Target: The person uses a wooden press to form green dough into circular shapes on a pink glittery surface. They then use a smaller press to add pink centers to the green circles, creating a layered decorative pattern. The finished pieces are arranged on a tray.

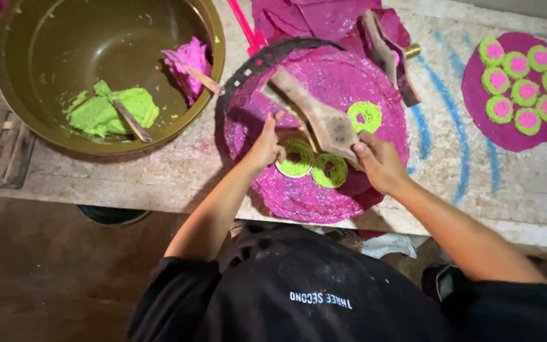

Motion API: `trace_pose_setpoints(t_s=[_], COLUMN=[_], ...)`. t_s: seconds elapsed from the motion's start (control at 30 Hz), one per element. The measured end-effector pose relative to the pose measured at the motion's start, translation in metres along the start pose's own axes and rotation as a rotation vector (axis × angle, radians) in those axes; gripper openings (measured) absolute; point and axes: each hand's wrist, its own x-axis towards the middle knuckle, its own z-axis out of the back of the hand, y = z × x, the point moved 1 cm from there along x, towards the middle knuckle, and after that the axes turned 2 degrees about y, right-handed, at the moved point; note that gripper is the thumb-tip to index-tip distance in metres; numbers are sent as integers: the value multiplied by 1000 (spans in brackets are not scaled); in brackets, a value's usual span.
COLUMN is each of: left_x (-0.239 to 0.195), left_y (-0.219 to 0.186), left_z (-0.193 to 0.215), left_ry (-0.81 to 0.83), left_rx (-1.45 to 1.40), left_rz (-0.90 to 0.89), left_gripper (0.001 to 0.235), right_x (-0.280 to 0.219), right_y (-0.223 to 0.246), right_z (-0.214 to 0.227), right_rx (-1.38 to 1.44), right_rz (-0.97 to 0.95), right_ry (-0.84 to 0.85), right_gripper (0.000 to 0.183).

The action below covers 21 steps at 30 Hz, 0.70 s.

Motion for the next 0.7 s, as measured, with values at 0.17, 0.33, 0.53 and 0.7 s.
trace_pose_setpoints(t_s=[0.17, 0.33, 0.53, 0.7], left_x=[-46, -63, -59, -63], left_y=[-10, -15, -16, -14], left_z=[14, 0, -11, -7], left_ry=[-151, -51, 23, 21], left_rx=[760, 995, 973, 982], left_rz=[-226, -403, -451, -489], left_gripper=[85, 119, 130, 131], right_x=[-19, -45, -75, -96], right_y=[-20, -31, -54, -65], right_z=[-11, -31, -33, -25], right_rx=[247, 607, 642, 670], right_rz=[90, 226, 185, 122], right_ry=[-132, -218, -363, -439], right_gripper=[67, 77, 83, 84])
